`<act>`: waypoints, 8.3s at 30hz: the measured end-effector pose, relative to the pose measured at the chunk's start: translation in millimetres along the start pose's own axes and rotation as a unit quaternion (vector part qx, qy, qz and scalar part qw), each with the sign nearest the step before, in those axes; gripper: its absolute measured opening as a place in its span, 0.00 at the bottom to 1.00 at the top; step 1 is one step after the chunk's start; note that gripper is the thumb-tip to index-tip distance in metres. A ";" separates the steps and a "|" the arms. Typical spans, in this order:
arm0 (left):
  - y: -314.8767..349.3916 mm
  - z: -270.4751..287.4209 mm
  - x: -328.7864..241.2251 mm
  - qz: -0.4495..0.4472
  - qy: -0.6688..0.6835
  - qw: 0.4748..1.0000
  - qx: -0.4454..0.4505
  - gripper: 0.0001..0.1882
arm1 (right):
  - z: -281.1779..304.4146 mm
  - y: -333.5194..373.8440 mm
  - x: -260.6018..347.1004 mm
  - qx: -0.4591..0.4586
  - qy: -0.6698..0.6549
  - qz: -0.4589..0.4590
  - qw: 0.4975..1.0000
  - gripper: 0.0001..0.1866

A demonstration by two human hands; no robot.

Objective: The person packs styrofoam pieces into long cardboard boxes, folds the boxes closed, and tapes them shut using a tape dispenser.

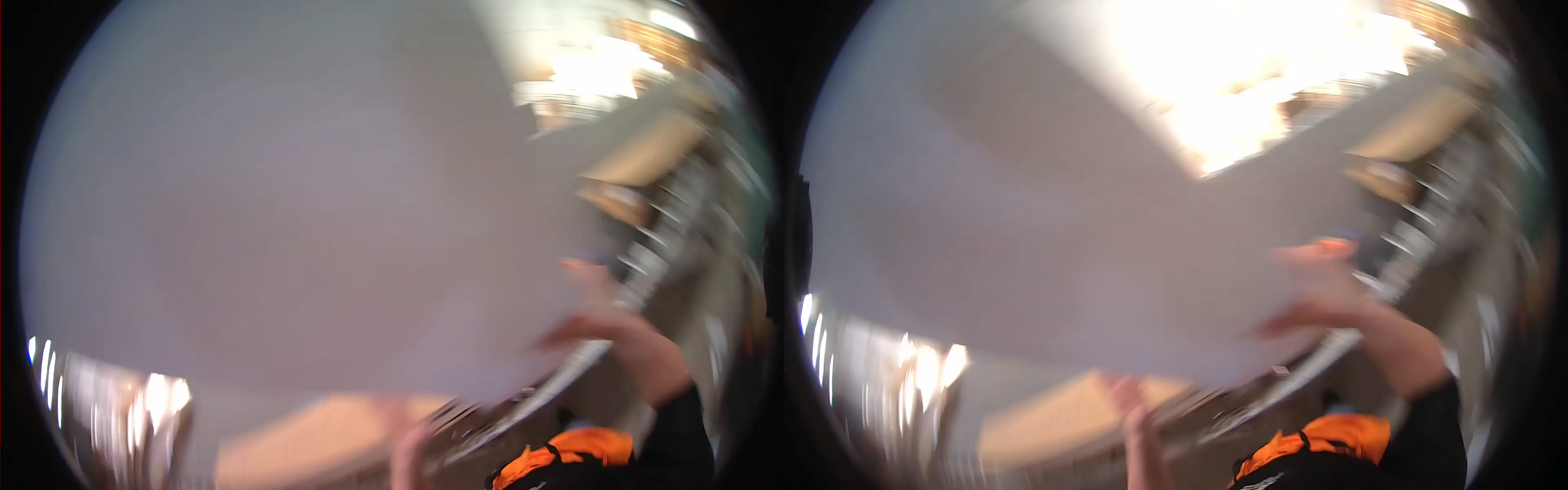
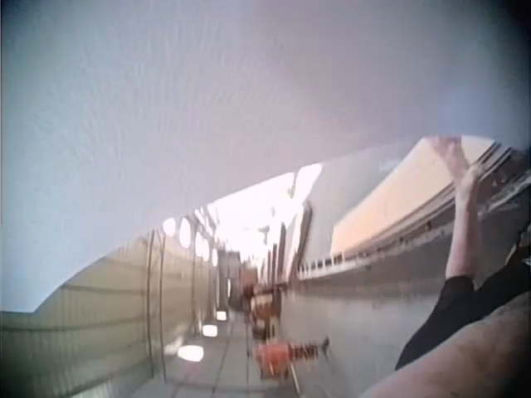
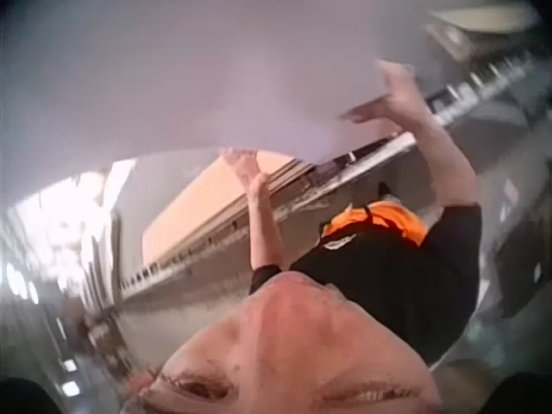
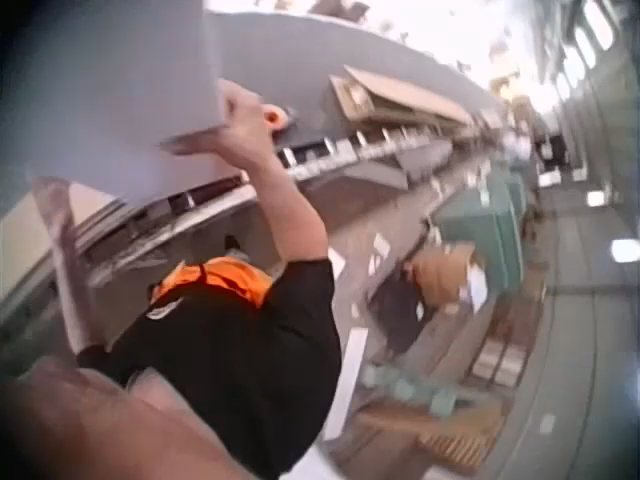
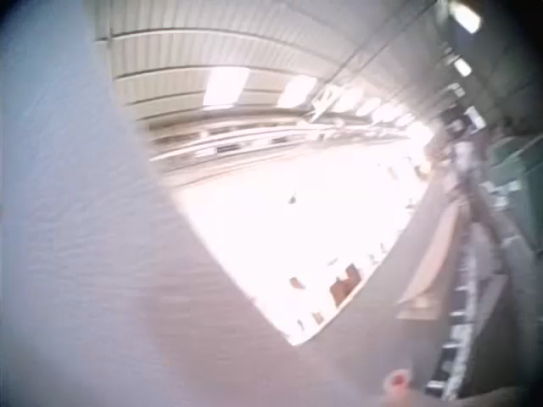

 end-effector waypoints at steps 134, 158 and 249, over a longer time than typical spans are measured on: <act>251.0 140.5 302.5 -0.005 -0.248 0.968 -0.027 0.15 | -270.6 41.3 -286.3 -0.557 -0.091 -0.350 0.748 0.17; 354.6 113.4 574.8 0.162 -0.298 0.941 -0.015 0.21 | -201.8 -68.4 -362.1 -0.347 -0.042 -0.529 0.773 0.33; 266.3 227.8 408.0 0.037 -0.389 0.884 0.256 0.60 | -489.1 -160.3 -94.3 0.100 0.331 -0.064 0.936 0.24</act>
Point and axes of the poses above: each hand's wrist, its own y-axis away from the middle knuckle, its own z-axis out of the back of the hand, x = y × z, the point moved 8 cm from there along -y, towards the middle knuckle, and after that the axes turned 4 degrees about x, right-handed, at the moved point
